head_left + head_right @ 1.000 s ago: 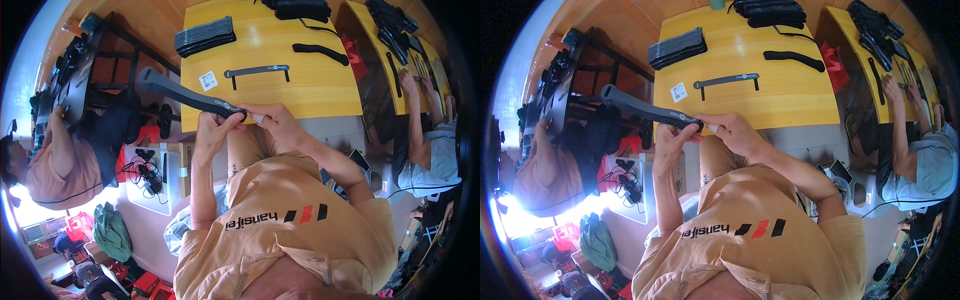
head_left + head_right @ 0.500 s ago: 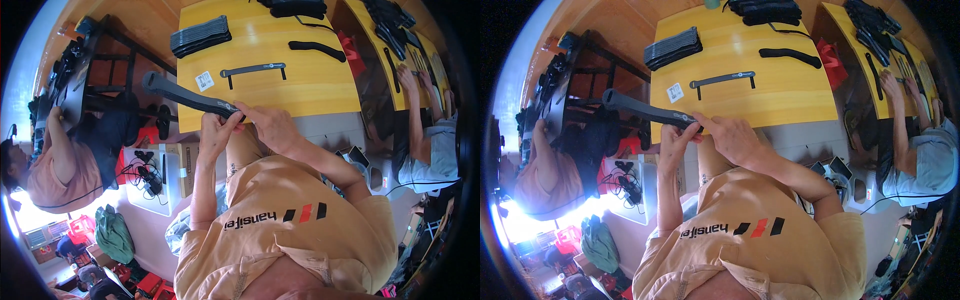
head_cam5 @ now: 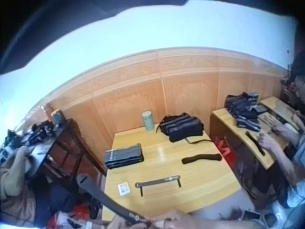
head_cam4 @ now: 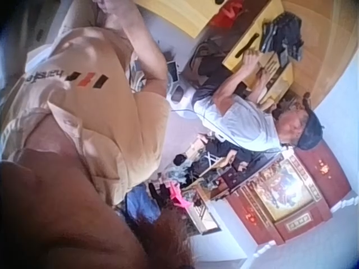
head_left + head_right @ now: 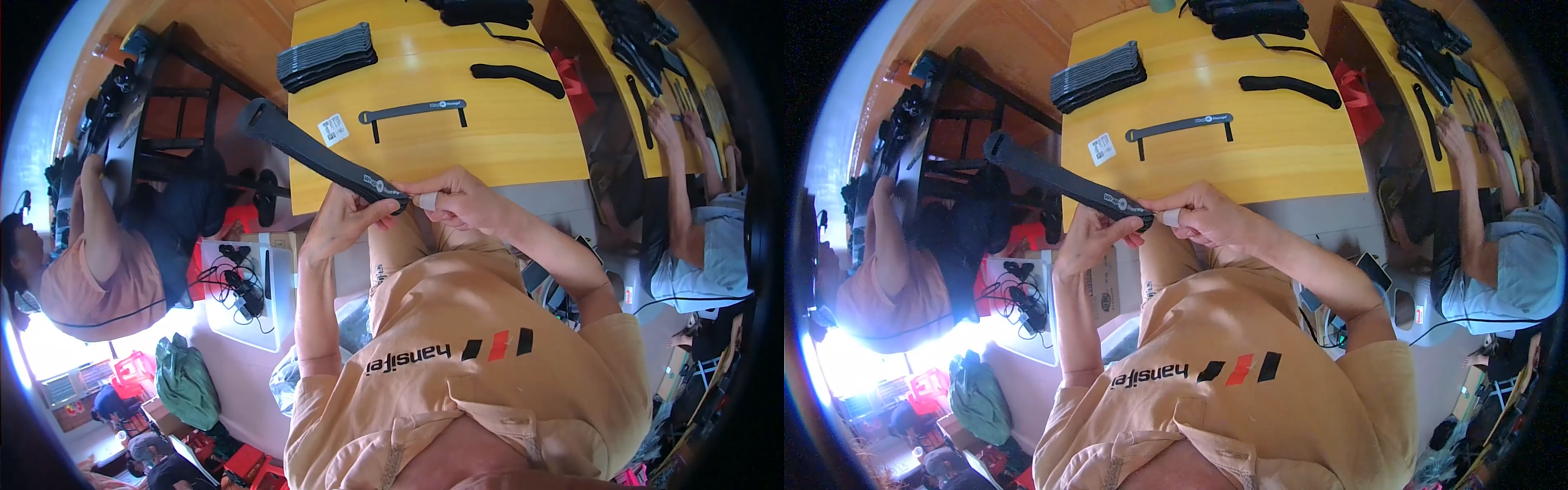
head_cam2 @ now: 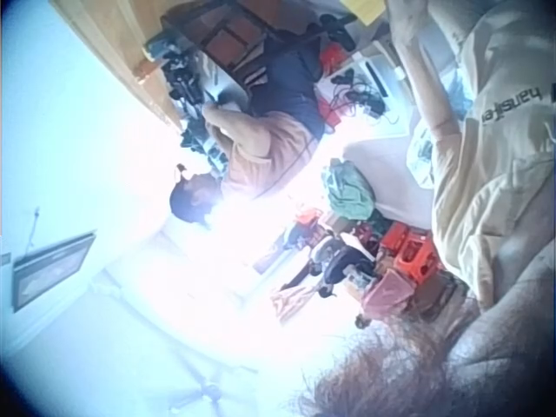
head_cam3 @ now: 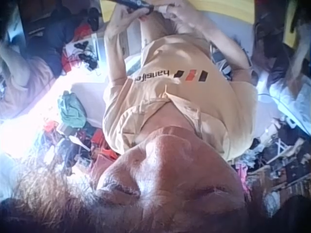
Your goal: Assembling and marking textile straps at a workbench.
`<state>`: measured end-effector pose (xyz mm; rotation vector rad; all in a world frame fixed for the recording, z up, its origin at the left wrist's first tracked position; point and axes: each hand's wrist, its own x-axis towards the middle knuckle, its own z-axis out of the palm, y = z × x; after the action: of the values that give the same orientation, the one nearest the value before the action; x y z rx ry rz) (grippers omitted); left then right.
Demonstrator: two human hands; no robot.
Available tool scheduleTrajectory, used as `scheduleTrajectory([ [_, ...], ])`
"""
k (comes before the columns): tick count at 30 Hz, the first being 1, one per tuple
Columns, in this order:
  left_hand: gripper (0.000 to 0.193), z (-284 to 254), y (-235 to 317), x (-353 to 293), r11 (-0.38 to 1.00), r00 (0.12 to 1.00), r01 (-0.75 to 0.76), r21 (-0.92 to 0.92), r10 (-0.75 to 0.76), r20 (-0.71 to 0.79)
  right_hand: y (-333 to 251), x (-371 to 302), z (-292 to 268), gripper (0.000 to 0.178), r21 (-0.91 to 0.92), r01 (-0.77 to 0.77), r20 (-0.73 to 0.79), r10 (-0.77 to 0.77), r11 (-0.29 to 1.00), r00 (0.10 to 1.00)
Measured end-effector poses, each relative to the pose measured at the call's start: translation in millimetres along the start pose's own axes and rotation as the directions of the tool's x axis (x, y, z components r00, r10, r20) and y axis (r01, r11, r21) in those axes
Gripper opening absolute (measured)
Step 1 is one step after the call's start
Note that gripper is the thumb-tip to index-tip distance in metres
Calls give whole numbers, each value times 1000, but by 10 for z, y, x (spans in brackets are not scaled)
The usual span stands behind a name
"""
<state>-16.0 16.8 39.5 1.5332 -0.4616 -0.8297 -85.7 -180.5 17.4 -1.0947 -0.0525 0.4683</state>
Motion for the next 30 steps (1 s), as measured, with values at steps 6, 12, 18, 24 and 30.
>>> scheduleTrajectory([
  [6, 14, 7, -134, 69, 1000, 997, -15, -8, 15, -70, 78, 44, 31, 43, 115, -51, 4, 51, 992, 999],
  [12, 14, 90, -90, 114, 1000, 971, -10, -10, 8, -238, 138, 73, 256, 41, -998, 49, 21, -633, 27, 774],
  [18, 11, 66, 30, 97, 997, 984, 3, 71, 10, -180, 364, 306, 34, 44, -796, 462, -6, -768, 392, 640],
  [24, 11, -4, -21, 32, 997, 996, -34, 71, 39, -77, -79, -5, 94, 54, 33, -18, -69, 20, 999, 997],
  [30, 9, 2, 42, 71, 997, 992, -72, 30, 74, -104, -147, 32, 12, 46, 238, -172, 105, 151, 956, 983],
])
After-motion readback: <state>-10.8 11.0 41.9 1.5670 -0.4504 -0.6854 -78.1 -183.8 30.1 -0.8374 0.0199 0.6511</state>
